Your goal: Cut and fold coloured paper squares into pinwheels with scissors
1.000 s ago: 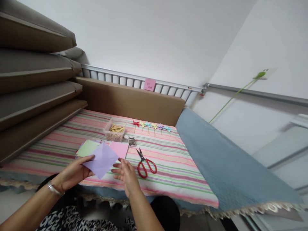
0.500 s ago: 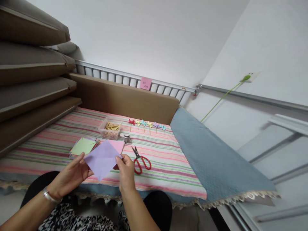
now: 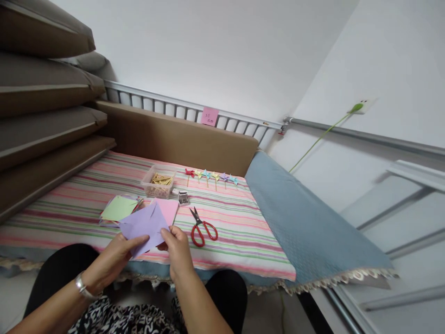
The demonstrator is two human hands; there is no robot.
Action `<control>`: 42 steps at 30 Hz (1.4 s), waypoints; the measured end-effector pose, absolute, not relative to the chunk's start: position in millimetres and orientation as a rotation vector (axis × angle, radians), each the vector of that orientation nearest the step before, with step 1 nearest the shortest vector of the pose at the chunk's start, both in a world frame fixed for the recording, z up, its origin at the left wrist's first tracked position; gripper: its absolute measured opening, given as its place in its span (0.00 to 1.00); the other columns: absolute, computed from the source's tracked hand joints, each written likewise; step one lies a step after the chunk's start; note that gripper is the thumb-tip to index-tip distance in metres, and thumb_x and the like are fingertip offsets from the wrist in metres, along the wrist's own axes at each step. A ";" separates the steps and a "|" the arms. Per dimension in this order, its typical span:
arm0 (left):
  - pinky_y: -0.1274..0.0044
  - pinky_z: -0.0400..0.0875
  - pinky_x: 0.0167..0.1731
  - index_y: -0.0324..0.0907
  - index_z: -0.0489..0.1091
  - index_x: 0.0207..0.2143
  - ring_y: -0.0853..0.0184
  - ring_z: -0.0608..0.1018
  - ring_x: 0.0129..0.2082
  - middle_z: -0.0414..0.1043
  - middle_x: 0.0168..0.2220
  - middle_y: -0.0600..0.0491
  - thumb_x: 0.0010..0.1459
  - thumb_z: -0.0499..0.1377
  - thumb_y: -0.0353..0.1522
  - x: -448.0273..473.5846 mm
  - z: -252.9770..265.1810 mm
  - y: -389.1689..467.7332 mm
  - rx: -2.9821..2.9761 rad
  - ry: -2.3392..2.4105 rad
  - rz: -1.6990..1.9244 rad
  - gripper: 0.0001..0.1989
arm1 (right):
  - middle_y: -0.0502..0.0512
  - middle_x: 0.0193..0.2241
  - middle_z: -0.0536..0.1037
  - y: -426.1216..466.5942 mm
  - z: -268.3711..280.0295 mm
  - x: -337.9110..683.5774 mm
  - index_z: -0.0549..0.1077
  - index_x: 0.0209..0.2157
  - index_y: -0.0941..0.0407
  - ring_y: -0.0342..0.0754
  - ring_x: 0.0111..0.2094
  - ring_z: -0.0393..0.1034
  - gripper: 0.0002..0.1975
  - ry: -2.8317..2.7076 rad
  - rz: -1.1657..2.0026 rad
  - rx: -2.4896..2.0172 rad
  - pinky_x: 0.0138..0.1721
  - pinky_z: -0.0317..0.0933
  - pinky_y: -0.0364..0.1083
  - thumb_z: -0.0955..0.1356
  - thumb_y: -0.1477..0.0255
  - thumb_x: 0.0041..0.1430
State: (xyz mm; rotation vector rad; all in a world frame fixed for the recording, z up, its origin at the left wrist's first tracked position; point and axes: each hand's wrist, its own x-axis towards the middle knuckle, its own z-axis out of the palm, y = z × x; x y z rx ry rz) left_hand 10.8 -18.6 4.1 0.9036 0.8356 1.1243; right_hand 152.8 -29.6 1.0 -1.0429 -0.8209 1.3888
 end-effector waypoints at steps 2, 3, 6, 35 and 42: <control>0.69 0.65 0.44 0.39 0.71 0.44 0.59 0.76 0.38 0.76 0.39 0.47 0.45 0.63 0.31 10.1 1.8 -19.4 0.909 0.830 1.102 0.21 | 0.48 0.21 0.69 -29.4 -0.8 153.6 0.69 0.24 0.59 0.40 0.23 0.63 0.11 -0.777 1.431 -1.032 0.25 0.58 0.39 0.70 0.65 0.44; 0.69 0.65 0.44 0.39 0.71 0.44 0.59 0.76 0.38 0.76 0.39 0.47 0.45 0.63 0.31 9.8 0.6 -19.7 0.908 0.826 1.092 0.21 | 0.48 0.21 0.69 -29.3 -2.0 153.7 0.69 0.25 0.59 0.40 0.23 0.63 0.11 -0.762 1.446 -1.028 0.25 0.58 0.39 0.71 0.65 0.43; 0.69 0.65 0.45 0.38 0.70 0.45 0.58 0.75 0.39 0.76 0.40 0.46 0.45 0.63 0.31 8.3 -1.3 -19.9 0.911 0.814 1.056 0.22 | 0.48 0.22 0.70 -28.7 -5.3 153.1 0.70 0.24 0.59 0.41 0.24 0.64 0.11 -0.742 1.446 -1.010 0.25 0.58 0.39 0.71 0.66 0.43; 0.76 0.70 0.32 0.36 0.73 0.36 0.64 0.77 0.32 0.77 0.34 0.48 0.46 0.63 0.33 -20.5 -20.1 6.7 0.579 0.921 1.194 0.13 | 0.64 0.47 0.68 31.3 -137.0 285.4 0.68 0.49 0.60 0.58 0.52 0.57 0.20 -1.585 0.292 -2.100 0.53 0.46 0.52 0.63 0.74 0.52; 0.75 0.71 0.31 0.37 0.72 0.37 0.63 0.77 0.32 0.77 0.34 0.48 0.44 0.65 0.31 -15.1 -21.5 11.2 0.545 0.898 1.233 0.15 | 0.65 0.44 0.69 53.6 -143.7 283.2 0.66 0.50 0.60 0.57 0.49 0.60 0.22 -1.673 0.209 -2.165 0.50 0.48 0.50 0.64 0.75 0.51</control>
